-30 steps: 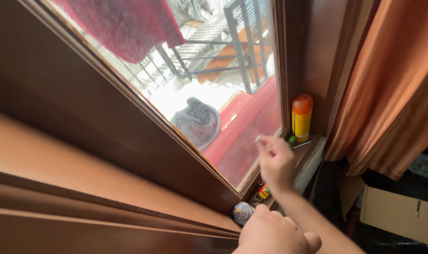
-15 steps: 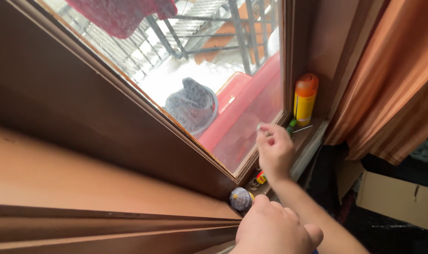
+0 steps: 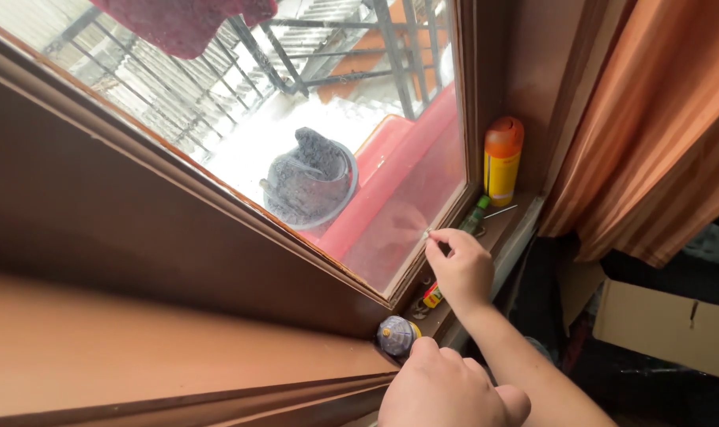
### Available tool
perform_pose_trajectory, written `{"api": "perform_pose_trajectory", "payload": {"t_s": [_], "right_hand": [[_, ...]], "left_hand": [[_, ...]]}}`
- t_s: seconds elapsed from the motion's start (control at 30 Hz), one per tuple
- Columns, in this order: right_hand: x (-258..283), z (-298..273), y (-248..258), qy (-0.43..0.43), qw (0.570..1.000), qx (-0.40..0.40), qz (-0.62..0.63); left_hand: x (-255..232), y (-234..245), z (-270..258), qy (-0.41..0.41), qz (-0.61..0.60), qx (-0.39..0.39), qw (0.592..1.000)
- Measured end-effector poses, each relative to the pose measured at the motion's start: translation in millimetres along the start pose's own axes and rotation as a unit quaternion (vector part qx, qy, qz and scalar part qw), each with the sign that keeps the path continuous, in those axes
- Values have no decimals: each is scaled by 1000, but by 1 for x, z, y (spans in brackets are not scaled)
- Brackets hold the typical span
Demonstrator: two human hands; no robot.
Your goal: The person is cleaning a glass window using a tissue.
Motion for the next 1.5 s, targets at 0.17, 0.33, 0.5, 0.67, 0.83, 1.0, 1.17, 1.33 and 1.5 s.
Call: {"api": "perform_pose_trajectory", "payload": {"t_s": [0.17, 0.33, 0.5, 0.67, 0.83, 1.0, 1.17, 1.33, 1.5], "right_hand": [[-12, -19, -3, -113, 993, 9, -31], [11, -54, -8, -33, 997, 71, 4], [10, -50, -9, -10, 993, 116, 22], [6, -43, -7, -32, 994, 109, 2], [-4, -16, -1, -14, 998, 47, -41], [-28, 16, 1, -85, 994, 29, -63], [-61, 48, 4, -125, 987, -11, -104], [-84, 70, 3, -123, 979, -45, -155], [-87, 72, 10, -164, 970, -55, -173]], "left_hand": [[8, 41, 7, 5, -6, -9, 1000], [3, 47, 10, -2, 1, -16, 1000], [3, 54, 15, -10, 12, -23, 1000], [7, 50, 13, -7, 10, -27, 1000], [11, 42, 9, -3, 2, -27, 1000], [14, 40, 8, 1, -4, -34, 999], [14, 42, 10, 3, -2, -20, 1000], [14, 49, 6, 8, -5, -2, 1000], [15, 47, 6, 11, -1, 8, 1000]]}}
Point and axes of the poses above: each hand's wrist, its own z-axis towards the middle knuckle, its own y-axis out of the back of the hand, x = y × z, the point moved 5 cm from there along z, towards the middle knuckle, and after that the axes turned 4 degrees about -x, right-handed, at the moved point
